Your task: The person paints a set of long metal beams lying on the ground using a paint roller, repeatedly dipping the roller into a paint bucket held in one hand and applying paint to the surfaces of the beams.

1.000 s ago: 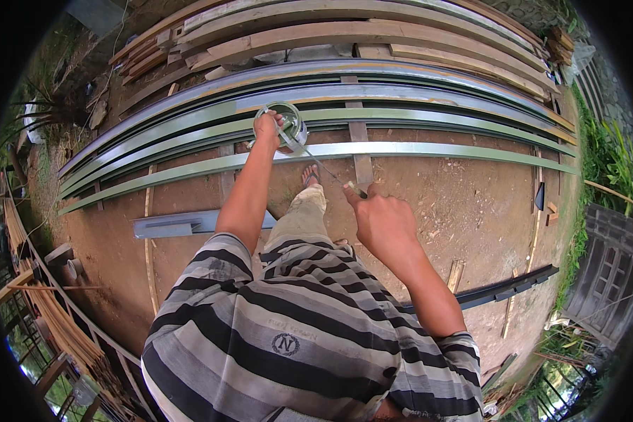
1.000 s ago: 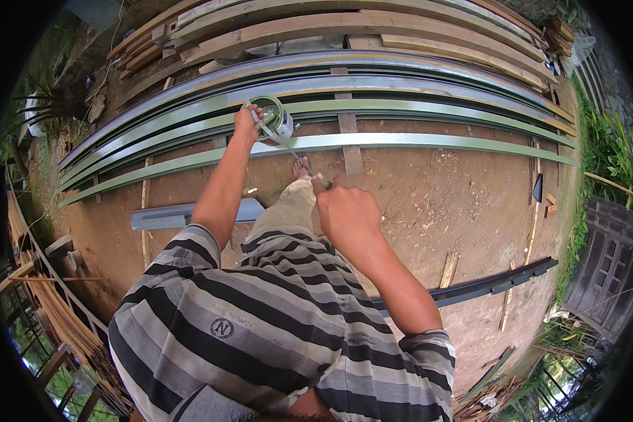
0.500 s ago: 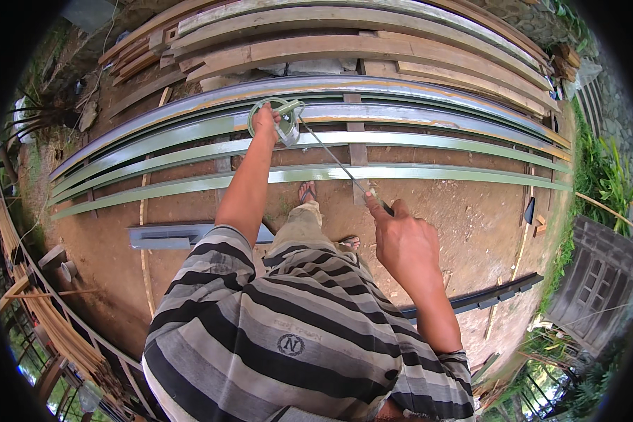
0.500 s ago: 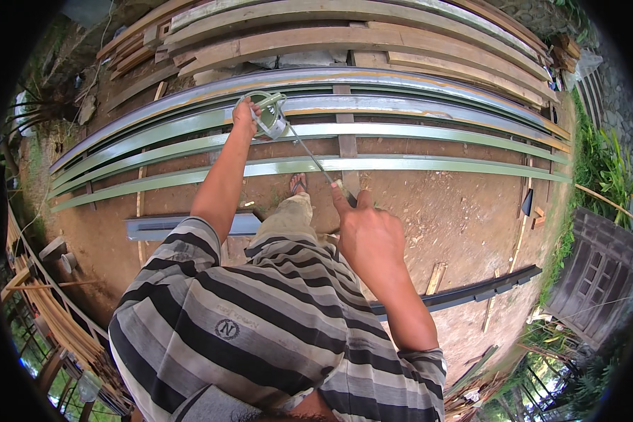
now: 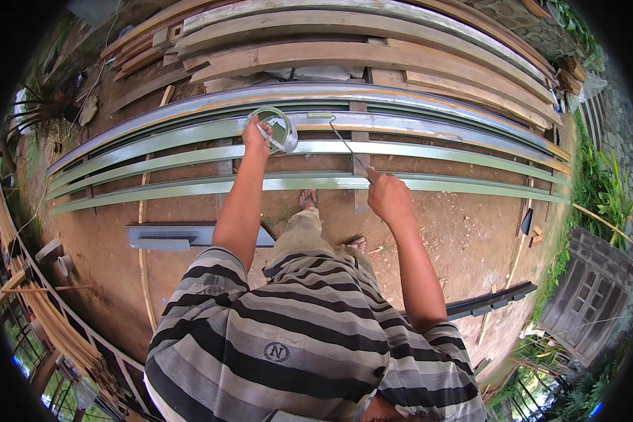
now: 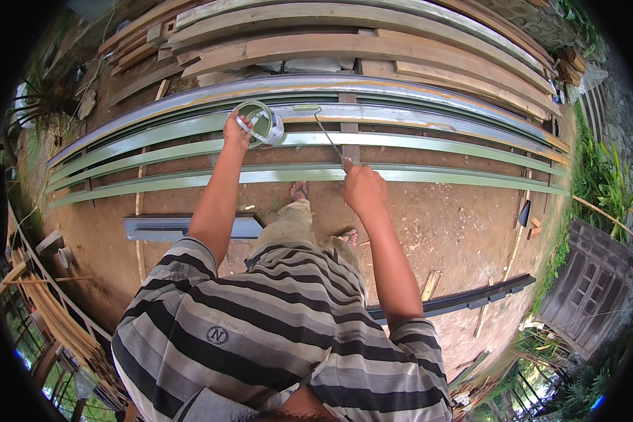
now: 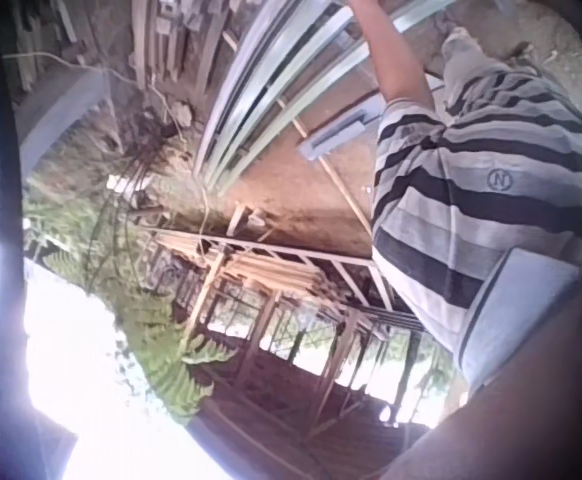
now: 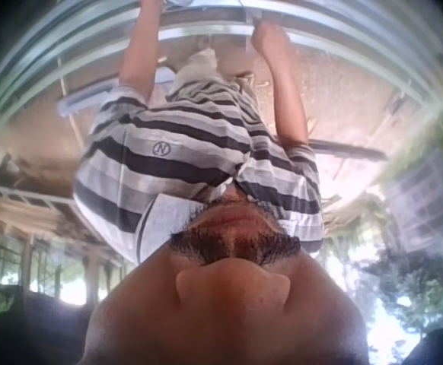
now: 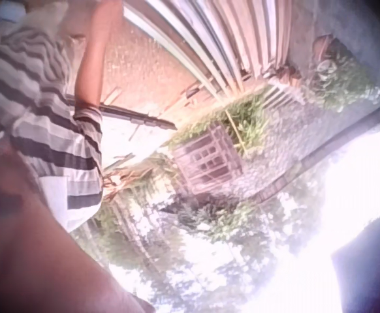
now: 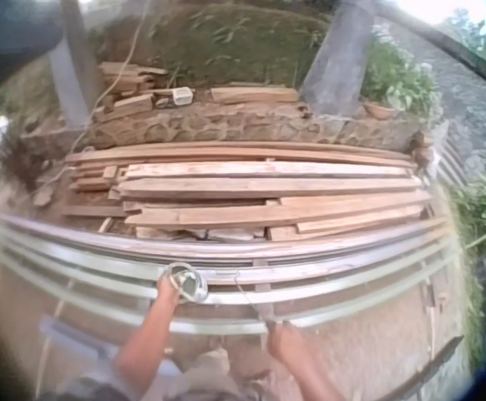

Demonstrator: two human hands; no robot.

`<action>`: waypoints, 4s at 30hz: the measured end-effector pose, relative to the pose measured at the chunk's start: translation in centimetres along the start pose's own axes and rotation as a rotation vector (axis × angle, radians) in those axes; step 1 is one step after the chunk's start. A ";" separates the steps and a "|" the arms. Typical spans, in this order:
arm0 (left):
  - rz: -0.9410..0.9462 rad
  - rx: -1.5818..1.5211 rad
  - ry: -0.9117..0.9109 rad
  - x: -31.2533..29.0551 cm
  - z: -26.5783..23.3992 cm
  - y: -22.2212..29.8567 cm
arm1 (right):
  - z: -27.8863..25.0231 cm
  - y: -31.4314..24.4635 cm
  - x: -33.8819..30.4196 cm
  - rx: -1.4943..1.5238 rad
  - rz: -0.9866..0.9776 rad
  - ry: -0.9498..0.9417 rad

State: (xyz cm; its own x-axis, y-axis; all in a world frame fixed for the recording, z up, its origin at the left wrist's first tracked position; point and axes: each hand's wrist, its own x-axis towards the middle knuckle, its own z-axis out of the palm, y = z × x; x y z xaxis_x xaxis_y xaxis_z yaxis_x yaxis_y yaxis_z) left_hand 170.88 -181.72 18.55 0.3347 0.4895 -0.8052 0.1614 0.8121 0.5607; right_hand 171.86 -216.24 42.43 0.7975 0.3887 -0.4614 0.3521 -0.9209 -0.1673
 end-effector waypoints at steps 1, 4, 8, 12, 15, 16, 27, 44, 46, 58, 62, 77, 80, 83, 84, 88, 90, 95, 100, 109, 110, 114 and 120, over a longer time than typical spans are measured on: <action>-0.002 -0.010 -0.015 -0.8 -0.5 0.3 | 2.0 0.6 1.9 0.005 -0.003 0.000; -0.004 -0.058 -0.068 -2.6 -2.7 1.1 | 7.1 1.6 6.5 0.028 -0.008 -0.013; 0.014 -0.115 -0.085 -5.7 -4.3 2.2 | 12.8 3.5 9.5 0.022 0.021 -0.080; 0.069 -0.173 -0.050 -8.7 -7.6 2.0 | 12.0 4.4 7.6 0.008 0.050 -0.155; 0.073 -0.141 0.022 -10.6 -9.7 0.7 | 13.3 7.1 6.6 0.054 0.049 -0.179; 0.069 -0.142 0.041 -11.0 -10.5 0.1 | 13.9 7.3 6.9 0.065 0.029 -0.214; 0.109 -0.212 0.234 -17.6 -13.2 -2.3 | 14.4 10.0 7.2 0.121 -0.062 -0.174; 0.044 -0.274 0.223 -17.6 -16.3 -4.3 | 9.8 10.1 12.6 -0.045 -0.023 -0.293; 0.084 -0.237 0.215 -17.9 -16.6 -4.4 | 6.9 9.0 11.9 -0.067 -0.026 -0.288; 0.103 -0.126 0.139 -16.7 -12.8 -4.3 | 5.2 10.9 11.7 -0.064 0.042 -0.266; 0.088 -0.126 0.116 -16.5 -11.2 -5.5 | 4.7 14.5 12.0 -0.056 0.065 -0.275; 0.073 -0.033 -0.019 -20.4 -7.3 -11.1 | 4.9 18.4 11.4 -0.036 0.076 -0.267; 0.015 -0.032 0.028 -20.1 -7.9 -12.6 | 4.9 18.2 11.3 -0.027 0.068 -0.257; 0.017 -0.083 0.012 -21.4 -7.3 -13.5 | 4.1 20.2 11.6 -0.030 0.065 -0.248; 0.006 -0.064 0.020 -22.0 -7.2 -13.8 | 3.5 20.7 10.6 -0.040 0.061 -0.264; 0.012 -0.033 0.028 -23.1 -7.1 -14.6 | 5.2 22.4 10.2 -0.005 0.143 -0.205; 0.014 -0.032 0.019 -23.1 -7.0 -14.7 | 6.2 22.8 11.0 -0.005 0.132 -0.191; 0.009 -0.034 0.045 -23.9 -7.2 -14.4 | 4.8 24.8 11.5 -0.017 0.080 -0.202; 0.030 -0.042 0.035 -24.1 -6.9 -14.9 | 5.1 27.1 10.6 0.019 0.165 -0.212; 0.050 -0.055 0.037 -22.5 -7.7 -15.2 | -4.3 26.4 4.4 0.141 0.145 -0.217; 0.065 -0.057 0.047 -22.5 -7.4 -15.1 | -5.4 27.2 2.6 0.110 0.048 -0.152; 0.039 -0.060 0.056 -21.1 -7.5 -15.2 | -11.9 25.6 -4.1 0.135 -0.255 -0.059; 0.044 -0.042 0.050 -19.8 -4.8 -14.3 | -17.1 19.2 -10.0 0.056 -0.419 -0.163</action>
State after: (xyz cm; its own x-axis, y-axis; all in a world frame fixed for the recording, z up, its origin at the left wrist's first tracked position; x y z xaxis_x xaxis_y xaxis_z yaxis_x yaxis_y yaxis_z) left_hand 157.50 -201.47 25.59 0.2941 0.5397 -0.7889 0.1083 0.8012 0.5885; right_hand 179.02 -237.33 58.73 0.5029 0.7228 -0.4740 0.5975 -0.6870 -0.4136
